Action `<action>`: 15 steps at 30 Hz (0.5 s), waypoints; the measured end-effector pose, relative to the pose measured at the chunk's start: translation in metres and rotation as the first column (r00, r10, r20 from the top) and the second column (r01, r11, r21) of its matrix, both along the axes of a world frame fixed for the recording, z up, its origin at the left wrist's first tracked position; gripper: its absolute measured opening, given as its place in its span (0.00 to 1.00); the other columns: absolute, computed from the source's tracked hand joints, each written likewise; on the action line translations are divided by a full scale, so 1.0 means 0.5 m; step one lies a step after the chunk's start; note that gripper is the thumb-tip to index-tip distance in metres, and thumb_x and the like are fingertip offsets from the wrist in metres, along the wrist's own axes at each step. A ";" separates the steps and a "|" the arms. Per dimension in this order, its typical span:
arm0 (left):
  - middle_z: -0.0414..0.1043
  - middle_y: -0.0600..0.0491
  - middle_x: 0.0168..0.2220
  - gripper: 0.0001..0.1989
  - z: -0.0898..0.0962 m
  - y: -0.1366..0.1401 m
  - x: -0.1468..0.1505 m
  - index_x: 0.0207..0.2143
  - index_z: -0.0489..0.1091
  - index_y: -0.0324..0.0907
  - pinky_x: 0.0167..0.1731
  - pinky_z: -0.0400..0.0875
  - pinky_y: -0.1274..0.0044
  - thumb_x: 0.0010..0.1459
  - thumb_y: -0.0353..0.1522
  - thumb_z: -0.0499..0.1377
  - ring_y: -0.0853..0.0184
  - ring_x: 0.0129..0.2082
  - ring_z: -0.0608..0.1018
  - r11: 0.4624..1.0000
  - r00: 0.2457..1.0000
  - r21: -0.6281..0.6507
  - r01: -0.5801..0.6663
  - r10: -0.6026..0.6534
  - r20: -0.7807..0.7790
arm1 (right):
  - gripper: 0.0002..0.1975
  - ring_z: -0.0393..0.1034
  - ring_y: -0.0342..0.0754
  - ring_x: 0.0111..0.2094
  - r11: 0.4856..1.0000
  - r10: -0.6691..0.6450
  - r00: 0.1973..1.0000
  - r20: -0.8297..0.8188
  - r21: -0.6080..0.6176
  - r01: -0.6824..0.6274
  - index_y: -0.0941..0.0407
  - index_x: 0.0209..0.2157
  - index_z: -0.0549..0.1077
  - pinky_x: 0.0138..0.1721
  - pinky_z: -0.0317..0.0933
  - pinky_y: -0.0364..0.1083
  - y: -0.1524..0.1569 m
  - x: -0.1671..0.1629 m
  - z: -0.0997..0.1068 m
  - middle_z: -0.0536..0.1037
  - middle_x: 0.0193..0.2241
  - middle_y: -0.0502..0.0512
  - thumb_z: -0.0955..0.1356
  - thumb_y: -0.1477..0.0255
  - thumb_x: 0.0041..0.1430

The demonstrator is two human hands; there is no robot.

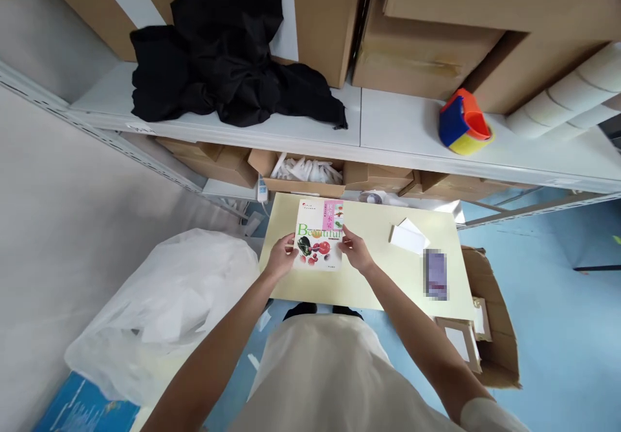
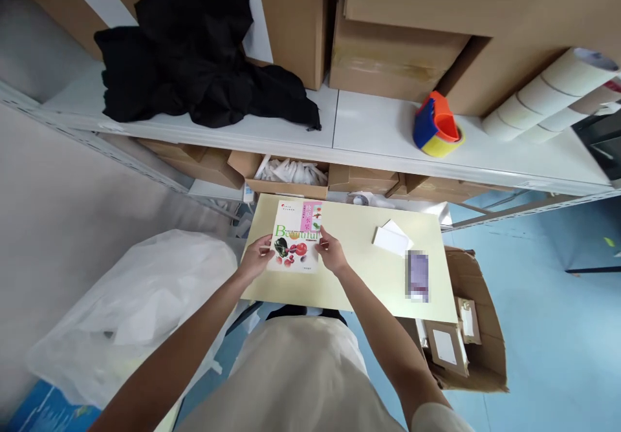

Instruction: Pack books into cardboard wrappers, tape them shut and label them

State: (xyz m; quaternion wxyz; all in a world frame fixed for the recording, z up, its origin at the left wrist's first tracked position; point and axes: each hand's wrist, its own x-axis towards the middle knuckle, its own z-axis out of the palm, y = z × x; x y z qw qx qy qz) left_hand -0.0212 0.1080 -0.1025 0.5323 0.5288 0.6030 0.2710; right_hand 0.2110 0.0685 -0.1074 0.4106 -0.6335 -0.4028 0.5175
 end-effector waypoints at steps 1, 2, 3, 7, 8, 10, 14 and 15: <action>0.72 0.49 0.39 0.25 -0.021 0.020 -0.013 0.49 0.70 0.40 0.27 0.71 0.80 0.45 0.26 0.56 0.70 0.28 0.76 1.000 0.997 0.003 0.003 -0.003 -0.076 | 0.34 0.62 0.41 0.28 0.999 0.009 0.999 0.049 -0.031 -0.007 0.53 0.60 0.63 0.39 0.63 0.46 0.024 -0.019 -0.019 0.69 0.27 0.47 0.67 0.73 0.48; 0.72 0.49 0.39 0.25 -0.041 0.040 -0.026 0.49 0.70 0.40 0.28 0.71 0.79 0.45 0.25 0.56 0.70 0.29 0.76 1.000 0.988 0.008 0.010 -0.009 -0.156 | 0.34 0.62 0.41 0.28 0.998 0.023 0.995 0.092 -0.065 -0.017 0.53 0.60 0.63 0.38 0.63 0.45 0.047 -0.038 -0.038 0.70 0.28 0.48 0.66 0.75 0.49; 0.72 0.49 0.39 0.25 -0.060 0.059 -0.037 0.48 0.71 0.41 0.29 0.71 0.79 0.45 0.24 0.55 0.69 0.29 0.76 1.000 0.973 0.012 0.021 -0.017 -0.229 | 0.33 0.62 0.41 0.27 0.995 0.041 0.991 0.128 -0.098 -0.029 0.52 0.60 0.63 0.37 0.63 0.44 0.069 -0.056 -0.055 0.71 0.29 0.48 0.65 0.76 0.49; 0.73 0.50 0.37 0.23 -0.125 0.128 -0.073 0.44 0.73 0.41 0.34 0.70 0.76 0.45 0.22 0.54 0.67 0.31 0.76 0.998 0.932 -0.002 0.062 -0.059 -0.359 | 0.33 0.63 0.41 0.28 0.981 0.094 0.973 0.213 -0.189 -0.054 0.49 0.60 0.62 0.37 0.64 0.43 0.137 -0.110 -0.116 0.75 0.32 0.50 0.62 0.80 0.51; 0.73 0.50 0.35 0.22 -0.138 0.142 -0.079 0.42 0.74 0.41 0.36 0.70 0.75 0.44 0.22 0.54 0.66 0.31 0.75 0.997 0.924 -0.008 0.075 -0.072 -0.375 | 0.33 0.64 0.42 0.29 0.977 0.101 0.967 0.235 -0.208 -0.051 0.49 0.60 0.62 0.38 0.64 0.43 0.150 -0.120 -0.128 0.76 0.33 0.50 0.62 0.80 0.51; 0.73 0.51 0.32 0.20 -0.164 0.167 -0.089 0.39 0.75 0.41 0.38 0.69 0.74 0.44 0.21 0.54 0.65 0.32 0.75 0.995 0.906 -0.015 0.099 -0.097 -0.412 | 0.34 0.65 0.42 0.31 0.969 0.109 0.956 0.274 -0.245 -0.040 0.49 0.61 0.61 0.39 0.64 0.43 0.171 -0.137 -0.150 0.76 0.34 0.51 0.62 0.81 0.52; 0.71 0.51 0.30 0.20 -0.204 0.201 -0.103 0.38 0.74 0.40 0.42 0.68 0.73 0.44 0.19 0.53 0.62 0.36 0.74 0.991 0.869 -0.018 0.132 -0.124 -0.478 | 0.34 0.68 0.45 0.35 0.958 0.120 0.939 0.321 -0.286 -0.025 0.52 0.62 0.59 0.41 0.64 0.44 0.203 -0.168 -0.182 0.77 0.38 0.54 0.62 0.82 0.53; 0.70 0.50 0.30 0.20 -0.212 0.207 -0.105 0.39 0.74 0.40 0.43 0.67 0.73 0.44 0.19 0.53 0.61 0.37 0.73 0.991 0.861 -0.015 0.133 -0.123 -0.493 | 0.34 0.69 0.45 0.36 0.957 0.128 0.938 0.323 -0.290 -0.031 0.52 0.62 0.58 0.41 0.64 0.44 0.209 -0.174 -0.188 0.77 0.38 0.54 0.62 0.82 0.53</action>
